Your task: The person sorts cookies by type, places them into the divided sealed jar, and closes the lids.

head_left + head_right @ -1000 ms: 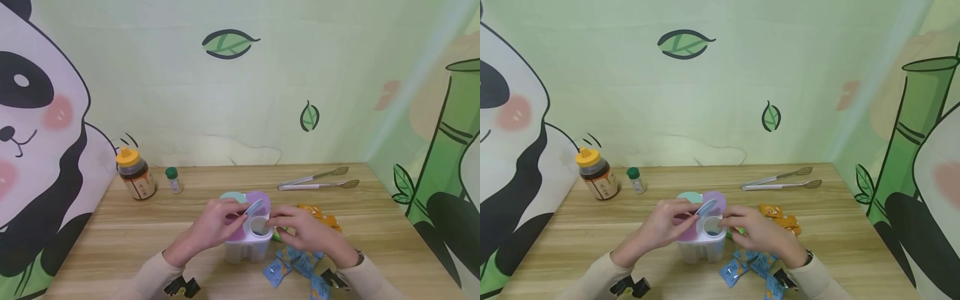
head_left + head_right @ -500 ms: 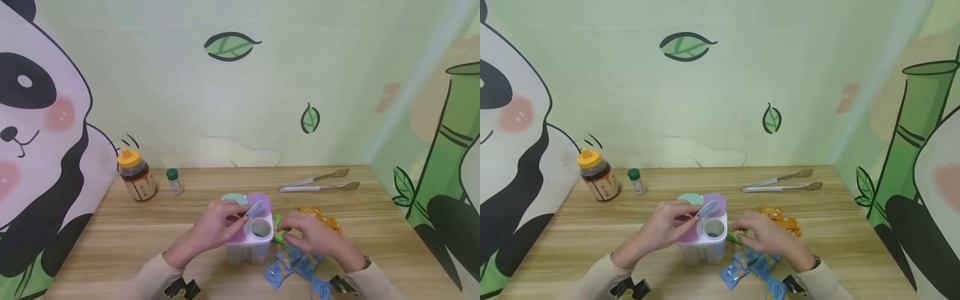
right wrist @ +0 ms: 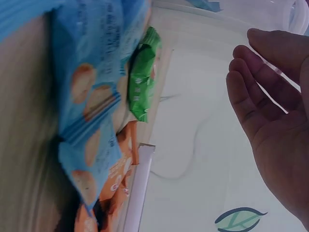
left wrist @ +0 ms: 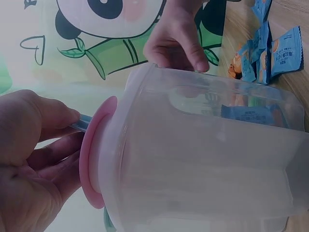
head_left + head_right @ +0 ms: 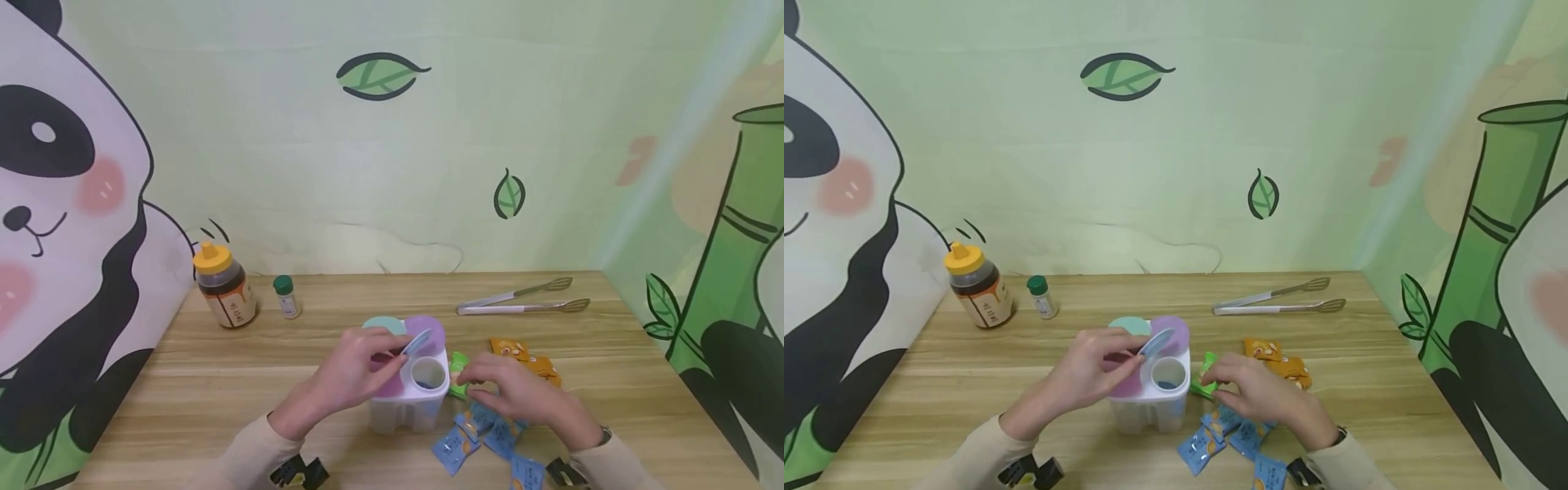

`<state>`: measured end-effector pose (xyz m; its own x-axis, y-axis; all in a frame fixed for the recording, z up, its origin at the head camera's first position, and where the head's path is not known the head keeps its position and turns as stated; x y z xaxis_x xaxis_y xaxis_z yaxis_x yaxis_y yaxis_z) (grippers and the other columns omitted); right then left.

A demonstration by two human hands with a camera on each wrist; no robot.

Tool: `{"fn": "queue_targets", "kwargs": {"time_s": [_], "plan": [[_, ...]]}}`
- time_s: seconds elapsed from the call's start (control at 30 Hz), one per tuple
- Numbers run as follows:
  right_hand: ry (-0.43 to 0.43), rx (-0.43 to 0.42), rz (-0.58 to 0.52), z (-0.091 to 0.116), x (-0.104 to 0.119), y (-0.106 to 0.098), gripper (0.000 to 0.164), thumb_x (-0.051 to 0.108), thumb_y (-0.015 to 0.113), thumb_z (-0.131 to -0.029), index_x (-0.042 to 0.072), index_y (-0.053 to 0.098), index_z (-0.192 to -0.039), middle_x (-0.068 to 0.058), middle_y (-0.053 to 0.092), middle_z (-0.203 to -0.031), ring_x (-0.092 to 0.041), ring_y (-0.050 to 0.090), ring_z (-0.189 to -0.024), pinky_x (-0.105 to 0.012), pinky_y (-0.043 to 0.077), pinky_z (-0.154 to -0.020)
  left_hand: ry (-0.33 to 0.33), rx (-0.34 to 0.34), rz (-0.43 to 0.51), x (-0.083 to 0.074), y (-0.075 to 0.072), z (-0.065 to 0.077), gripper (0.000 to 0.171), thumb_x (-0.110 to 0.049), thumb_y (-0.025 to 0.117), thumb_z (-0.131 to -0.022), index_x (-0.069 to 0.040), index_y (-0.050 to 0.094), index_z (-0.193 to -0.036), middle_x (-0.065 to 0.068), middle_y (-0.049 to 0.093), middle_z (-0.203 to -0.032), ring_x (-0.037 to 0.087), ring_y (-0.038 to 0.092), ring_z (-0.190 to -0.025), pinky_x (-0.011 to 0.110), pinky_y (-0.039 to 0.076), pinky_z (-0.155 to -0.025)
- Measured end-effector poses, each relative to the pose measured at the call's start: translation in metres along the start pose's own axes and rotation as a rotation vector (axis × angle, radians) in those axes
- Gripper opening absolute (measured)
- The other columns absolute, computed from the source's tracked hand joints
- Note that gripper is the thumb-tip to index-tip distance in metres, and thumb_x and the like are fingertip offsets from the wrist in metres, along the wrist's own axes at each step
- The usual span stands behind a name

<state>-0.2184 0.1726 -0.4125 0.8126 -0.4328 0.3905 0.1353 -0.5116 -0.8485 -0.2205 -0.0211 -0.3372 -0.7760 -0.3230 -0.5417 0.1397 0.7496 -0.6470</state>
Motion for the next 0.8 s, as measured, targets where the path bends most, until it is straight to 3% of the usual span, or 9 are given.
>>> {"fn": "queue_targets", "kwargs": {"time_s": [0.47, 0.8], "plan": [[0.050, 0.072, 0.052, 0.012, -0.009, 0.012, 0.023, 0.007, 0.073, -0.084, 0.010, 0.070, -0.107, 0.002, 0.070, -0.103, -0.012, 0.063, -0.095, -0.032, 0.055, -0.081, -0.001, -0.002, -0.006, 0.001, 0.001, 0.000, 0.026, -0.004, 0.070, -0.087, 0.001, 0.071, -0.112, 0.010, 0.071, -0.088, 0.013, 0.071, -0.080, 0.009, 0.053, -0.070], [0.085, 0.143, 0.012, 0.020, -0.014, 0.024, 0.023, 0.006, 0.072, -0.085, 0.008, 0.070, -0.108, -0.001, 0.070, -0.102, -0.014, 0.064, -0.093, -0.030, 0.055, -0.080, -0.007, -0.002, 0.000, 0.002, 0.001, 0.001, 0.026, -0.004, 0.070, -0.087, 0.001, 0.071, -0.112, 0.009, 0.071, -0.088, 0.013, 0.071, -0.080, 0.010, 0.054, -0.070]]}}
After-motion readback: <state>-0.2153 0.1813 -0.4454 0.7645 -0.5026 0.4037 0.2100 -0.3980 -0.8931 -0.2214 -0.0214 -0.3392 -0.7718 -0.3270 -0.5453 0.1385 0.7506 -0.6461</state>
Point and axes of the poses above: each hand's wrist, its own z-axis away from the middle knuckle, its own y-axis out of the palm, x = y × z, the point moved 8 cm from there along -z, towards the middle knuckle
